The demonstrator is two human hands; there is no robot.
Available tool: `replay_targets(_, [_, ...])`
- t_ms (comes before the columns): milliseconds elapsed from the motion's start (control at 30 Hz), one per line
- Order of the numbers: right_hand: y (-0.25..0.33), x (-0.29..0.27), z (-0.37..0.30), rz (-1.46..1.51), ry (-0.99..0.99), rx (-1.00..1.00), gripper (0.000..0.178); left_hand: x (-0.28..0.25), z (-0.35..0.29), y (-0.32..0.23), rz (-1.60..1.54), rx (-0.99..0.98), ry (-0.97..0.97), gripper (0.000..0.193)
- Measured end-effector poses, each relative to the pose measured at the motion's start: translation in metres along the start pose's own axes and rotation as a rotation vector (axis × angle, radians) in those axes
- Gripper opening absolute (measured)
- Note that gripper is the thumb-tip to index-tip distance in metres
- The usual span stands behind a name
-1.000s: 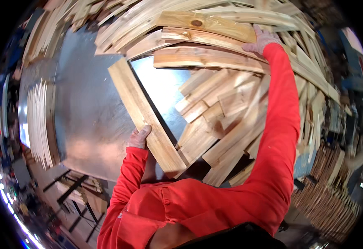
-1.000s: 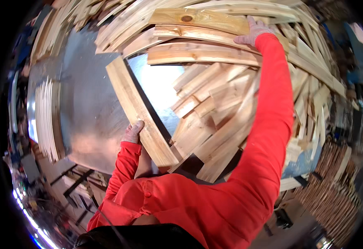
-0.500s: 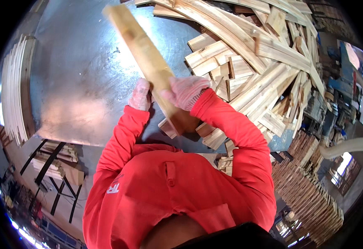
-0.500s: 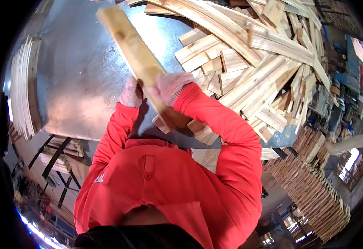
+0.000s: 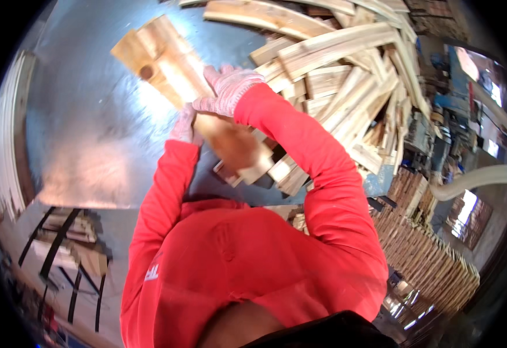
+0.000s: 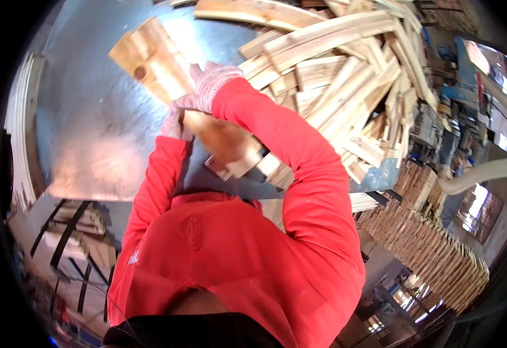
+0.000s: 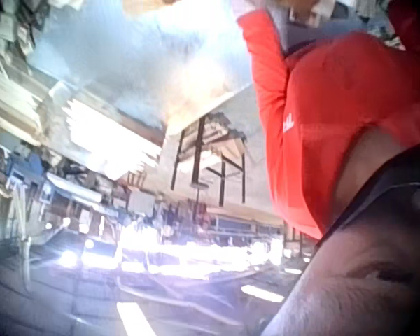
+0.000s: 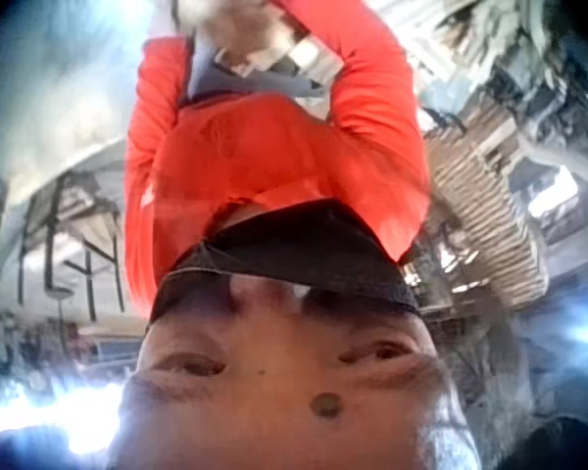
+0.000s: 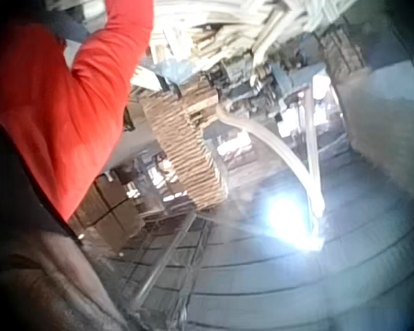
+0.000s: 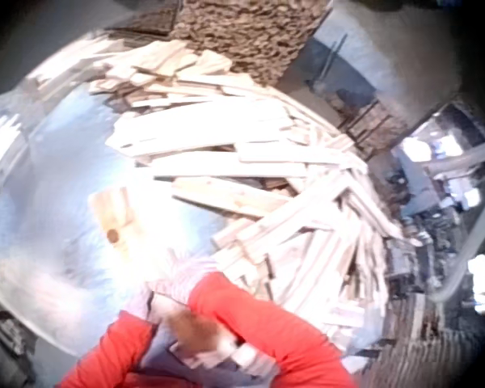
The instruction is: The person sorts wooden planks on a metal table in a workshop. They pick up planks from a pile, inspect them, and place them into a separate stack, repeating this process continuously.
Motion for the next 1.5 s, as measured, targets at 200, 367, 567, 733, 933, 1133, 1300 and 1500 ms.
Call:
replay_targets(200, [-0.209,-0.088,0.006,0.127,-0.915,0.919,0.115,0.021,0.003,0.0,0.194,0.017,-0.05,0.044])
replay_targets(367, [-0.205,-0.04,0.014,0.951,-0.885,0.686,0.105,0.017,0.001,-0.002,0.25,0.075,-0.097,0.048])
replay_targets(567, [-0.057,0.053,-0.049,0.357,-0.807,-0.03,0.097,0.0,0.002,0.001,0.022,0.096,-0.034,0.05])
replay_targets(733, [-0.025,0.048,-0.046,0.262,-0.53,-0.424,0.093,0.021,-0.006,-0.008,0.31,0.161,-0.05,0.051])
replay_targets(933, [-0.259,-0.062,0.07,-0.324,-0.522,0.166,0.099,0.007,-0.002,-0.01,0.382,0.109,-0.142,0.051])
replay_targets(1133, [-0.19,-0.053,0.015,-0.027,-0.228,0.189,0.102,0.012,-0.017,-0.05,0.794,0.271,-0.343,0.059])
replay_targets(1300, [-0.076,0.021,-0.05,1.166,0.012,-0.065,0.093,-0.004,-0.008,-0.055,0.954,0.342,-0.419,0.065])
replay_targets(1500, [0.046,0.083,0.035,1.315,0.054,-0.095,0.071,0.027,-0.038,-0.151,1.016,0.59,-0.119,0.065])
Point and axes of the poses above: each hand's wrist, its own z-axis towards the middle knuckle, its own x-axis out of the palm, y = z × x, the point moved 5 cm from there along z, towards the middle knuckle, and after that the axes turned 5 degrees about z, right-handed, at the moved point
